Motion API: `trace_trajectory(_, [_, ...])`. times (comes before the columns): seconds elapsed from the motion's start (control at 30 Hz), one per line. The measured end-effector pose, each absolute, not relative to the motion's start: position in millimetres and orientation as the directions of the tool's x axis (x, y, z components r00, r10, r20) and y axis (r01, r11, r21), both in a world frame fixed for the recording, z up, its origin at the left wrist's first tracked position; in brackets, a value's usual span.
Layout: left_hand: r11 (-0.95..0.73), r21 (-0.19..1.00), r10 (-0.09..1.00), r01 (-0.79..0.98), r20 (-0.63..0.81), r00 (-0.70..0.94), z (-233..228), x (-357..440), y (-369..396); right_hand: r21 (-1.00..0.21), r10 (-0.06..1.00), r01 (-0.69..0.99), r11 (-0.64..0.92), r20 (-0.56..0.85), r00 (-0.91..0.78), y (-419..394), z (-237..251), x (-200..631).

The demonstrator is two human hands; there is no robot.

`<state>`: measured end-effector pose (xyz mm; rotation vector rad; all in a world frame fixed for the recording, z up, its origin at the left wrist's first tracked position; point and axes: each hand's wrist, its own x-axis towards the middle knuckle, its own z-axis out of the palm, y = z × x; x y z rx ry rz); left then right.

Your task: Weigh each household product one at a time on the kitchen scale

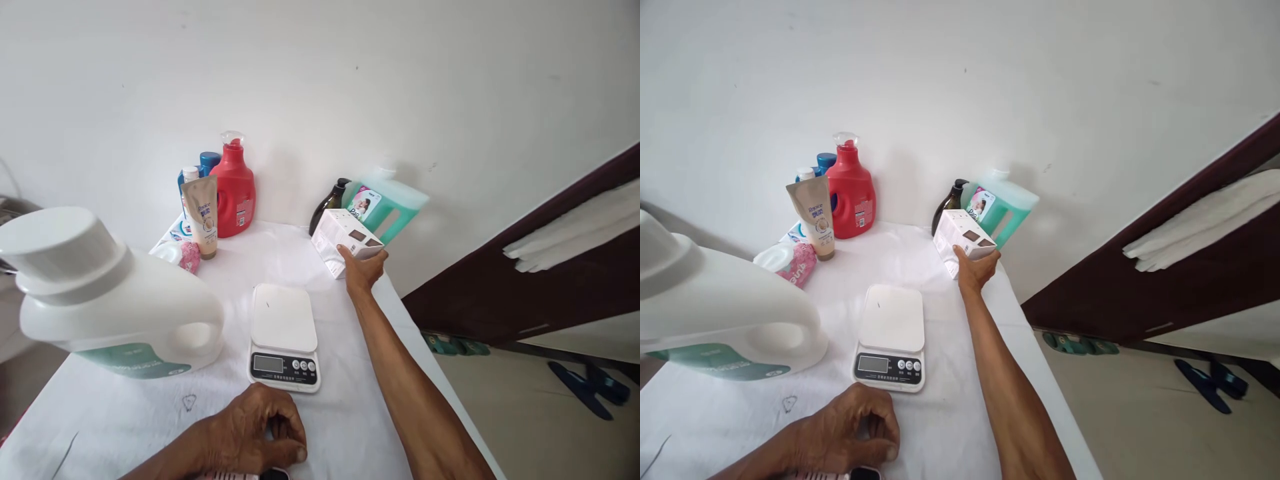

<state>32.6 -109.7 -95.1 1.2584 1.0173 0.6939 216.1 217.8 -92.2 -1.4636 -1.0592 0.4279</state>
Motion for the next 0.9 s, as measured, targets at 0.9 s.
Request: trace_trajectory(0.9, [0.161,0.985,0.887,0.059,-0.171,0.429,-112,32,-109,-0.841,0.863,0.39,0.375,0.162,-0.479,115,-17,-64])
